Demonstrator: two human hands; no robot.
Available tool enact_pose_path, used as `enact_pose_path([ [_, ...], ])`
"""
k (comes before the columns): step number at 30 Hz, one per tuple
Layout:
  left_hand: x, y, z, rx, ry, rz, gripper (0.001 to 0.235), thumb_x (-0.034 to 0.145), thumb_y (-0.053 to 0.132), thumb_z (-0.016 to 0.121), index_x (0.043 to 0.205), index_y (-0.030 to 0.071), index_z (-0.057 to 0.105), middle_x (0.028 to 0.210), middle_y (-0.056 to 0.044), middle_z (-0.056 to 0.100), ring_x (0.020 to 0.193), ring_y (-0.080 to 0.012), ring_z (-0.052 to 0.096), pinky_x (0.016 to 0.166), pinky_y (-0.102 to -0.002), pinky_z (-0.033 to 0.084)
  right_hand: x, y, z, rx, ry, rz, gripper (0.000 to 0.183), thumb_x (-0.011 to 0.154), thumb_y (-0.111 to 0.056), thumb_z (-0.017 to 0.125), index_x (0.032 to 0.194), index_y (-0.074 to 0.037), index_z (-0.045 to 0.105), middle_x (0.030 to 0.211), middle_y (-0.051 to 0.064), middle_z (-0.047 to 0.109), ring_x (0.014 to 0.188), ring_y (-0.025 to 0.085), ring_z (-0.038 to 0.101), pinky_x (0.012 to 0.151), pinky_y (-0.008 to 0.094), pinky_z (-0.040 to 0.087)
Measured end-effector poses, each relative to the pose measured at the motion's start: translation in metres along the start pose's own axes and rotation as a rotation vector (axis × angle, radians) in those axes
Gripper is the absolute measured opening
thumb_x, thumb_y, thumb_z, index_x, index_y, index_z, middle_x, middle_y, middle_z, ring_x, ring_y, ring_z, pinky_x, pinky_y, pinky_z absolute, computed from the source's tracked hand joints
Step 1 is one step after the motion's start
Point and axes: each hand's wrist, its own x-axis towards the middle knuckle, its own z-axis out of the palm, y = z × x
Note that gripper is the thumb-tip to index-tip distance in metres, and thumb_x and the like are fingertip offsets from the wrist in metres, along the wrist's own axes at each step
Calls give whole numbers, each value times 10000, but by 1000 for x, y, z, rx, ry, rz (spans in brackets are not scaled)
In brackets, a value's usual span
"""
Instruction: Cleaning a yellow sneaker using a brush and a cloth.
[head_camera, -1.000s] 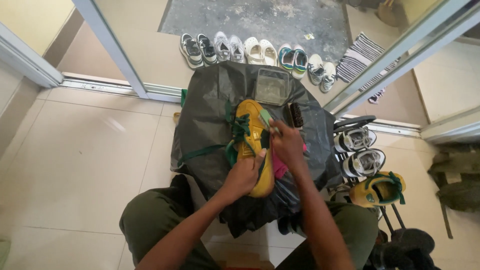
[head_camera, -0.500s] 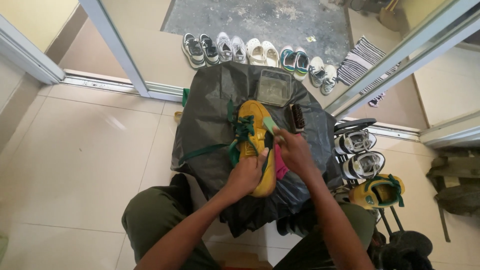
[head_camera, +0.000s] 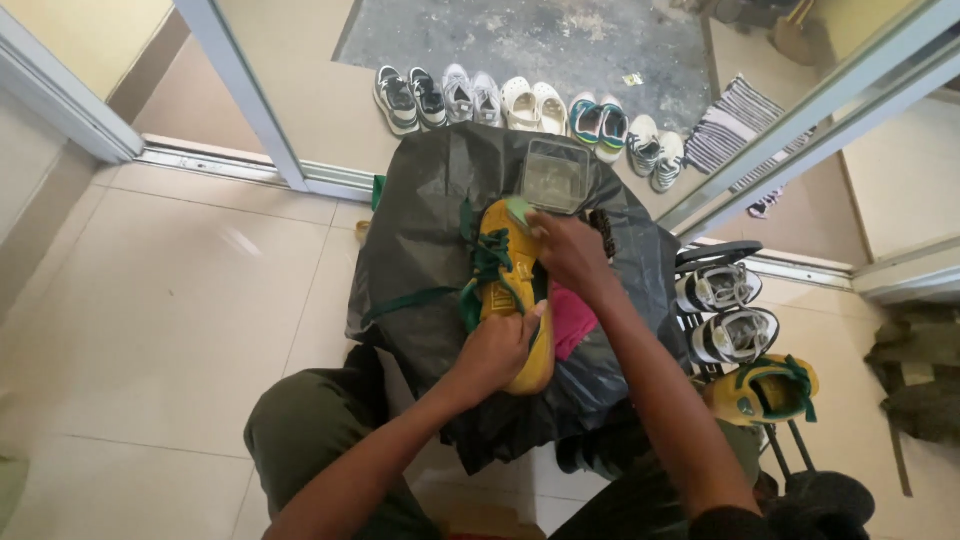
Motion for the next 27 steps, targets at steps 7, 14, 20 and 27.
enact_pose_path([
  [7,-20,42,-40,43,29,-74,707,1094,536,306,777,23,674,728,-277,681,797,-477,715,547,-506,568,43,-9,4,4,-61,51,193,1018,-328,523,1146,-262,651,836,206,713,852,497,710,783,580,549],
  [14,-15,18,-13,22,89,-83,682,1123,473,341,734,17,665,673,-269,671,705,-408,730,494,-431,567,-54,-26,-40,163,-40,74,167,999,-170,572,1124,-159,682,793,249,706,781,538,668,641,615,525],
  [20,-15,18,-11,76,95,-43,664,1123,480,361,711,46,650,631,-240,657,678,-384,730,484,-420,565,-116,-15,-49,174,37,95,235,977,-145,606,1178,-218,706,850,216,738,760,496,687,628,582,539],
  [27,-7,11,-5,110,12,-81,741,1079,601,275,780,42,660,706,-243,686,760,-467,723,589,-544,579,-35,-2,-13,49,117,-55,184,1015,-172,563,1191,-208,602,769,198,677,713,487,678,579,596,517],
])
